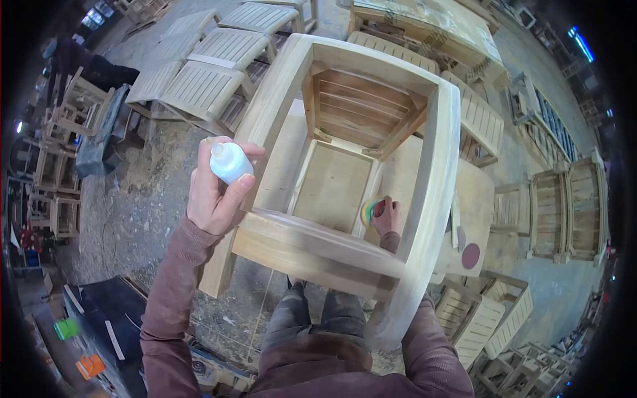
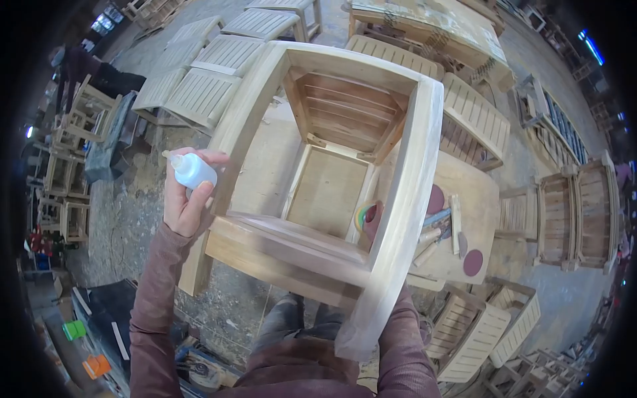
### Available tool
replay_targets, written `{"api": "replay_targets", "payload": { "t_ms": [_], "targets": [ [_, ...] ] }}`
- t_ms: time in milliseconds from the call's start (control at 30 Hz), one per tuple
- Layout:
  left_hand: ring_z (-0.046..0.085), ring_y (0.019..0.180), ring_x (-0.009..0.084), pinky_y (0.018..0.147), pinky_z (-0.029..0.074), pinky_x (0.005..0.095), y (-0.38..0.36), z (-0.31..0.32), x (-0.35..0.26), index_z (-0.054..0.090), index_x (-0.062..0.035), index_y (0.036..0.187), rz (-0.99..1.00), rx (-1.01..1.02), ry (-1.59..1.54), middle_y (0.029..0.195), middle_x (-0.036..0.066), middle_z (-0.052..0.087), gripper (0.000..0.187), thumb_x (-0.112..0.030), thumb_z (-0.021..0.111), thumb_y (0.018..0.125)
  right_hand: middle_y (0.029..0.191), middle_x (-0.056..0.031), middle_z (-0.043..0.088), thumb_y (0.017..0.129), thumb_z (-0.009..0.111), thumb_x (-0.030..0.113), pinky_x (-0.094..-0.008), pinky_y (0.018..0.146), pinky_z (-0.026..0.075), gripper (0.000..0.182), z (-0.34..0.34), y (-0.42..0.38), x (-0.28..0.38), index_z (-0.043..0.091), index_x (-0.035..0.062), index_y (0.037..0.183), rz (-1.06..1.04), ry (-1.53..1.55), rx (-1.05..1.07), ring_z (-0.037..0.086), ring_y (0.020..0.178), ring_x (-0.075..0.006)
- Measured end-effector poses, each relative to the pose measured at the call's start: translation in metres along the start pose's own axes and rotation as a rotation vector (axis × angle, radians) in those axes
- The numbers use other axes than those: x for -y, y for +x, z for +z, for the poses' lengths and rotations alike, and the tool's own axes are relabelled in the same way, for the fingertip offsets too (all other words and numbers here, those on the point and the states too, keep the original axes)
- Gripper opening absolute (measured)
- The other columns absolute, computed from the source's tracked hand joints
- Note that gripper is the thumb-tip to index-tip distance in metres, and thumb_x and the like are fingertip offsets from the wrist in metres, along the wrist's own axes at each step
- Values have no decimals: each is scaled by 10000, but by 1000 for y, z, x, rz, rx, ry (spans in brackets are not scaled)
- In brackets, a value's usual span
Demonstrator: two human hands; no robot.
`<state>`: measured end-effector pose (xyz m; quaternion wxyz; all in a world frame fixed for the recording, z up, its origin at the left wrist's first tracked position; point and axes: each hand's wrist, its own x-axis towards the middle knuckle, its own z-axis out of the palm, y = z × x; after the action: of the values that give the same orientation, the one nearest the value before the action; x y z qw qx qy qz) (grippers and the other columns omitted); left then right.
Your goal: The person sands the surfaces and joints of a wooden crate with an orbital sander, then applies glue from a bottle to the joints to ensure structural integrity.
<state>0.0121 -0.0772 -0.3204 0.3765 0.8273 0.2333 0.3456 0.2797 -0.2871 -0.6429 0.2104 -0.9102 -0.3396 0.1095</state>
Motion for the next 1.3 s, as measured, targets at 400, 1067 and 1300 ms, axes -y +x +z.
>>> {"api": "replay_targets", "payload": {
  "t_ms": [400,1067,1300],
  "targets": [
    [549,1060,206,812,438,275,29,20,24,343,-64,1223,-192,-296,27,1264,183,501,325,-184,437,935,1022,-169,515,691,640,171,-463,735,498,397,55,119,-1,507,168,1066,-231,-87,202,582,878,-396],
    [655,792,204,580,510,238,33,2,31,381,-70,1174,-557,-484,-109,995,163,642,459,-397,516,882,964,-125,500,796,561,209,-416,358,453,184,202,23,196,548,187,978,-1051,-126,370,566,679,-308],
    [659,755,219,589,536,261,35,3,29,416,-45,1130,-571,-543,-120,994,214,619,446,-398,505,873,961,-133,502,796,565,232,-430,344,454,190,208,18,207,540,183,978,-1016,-188,368,569,694,-325]
  ]
}}
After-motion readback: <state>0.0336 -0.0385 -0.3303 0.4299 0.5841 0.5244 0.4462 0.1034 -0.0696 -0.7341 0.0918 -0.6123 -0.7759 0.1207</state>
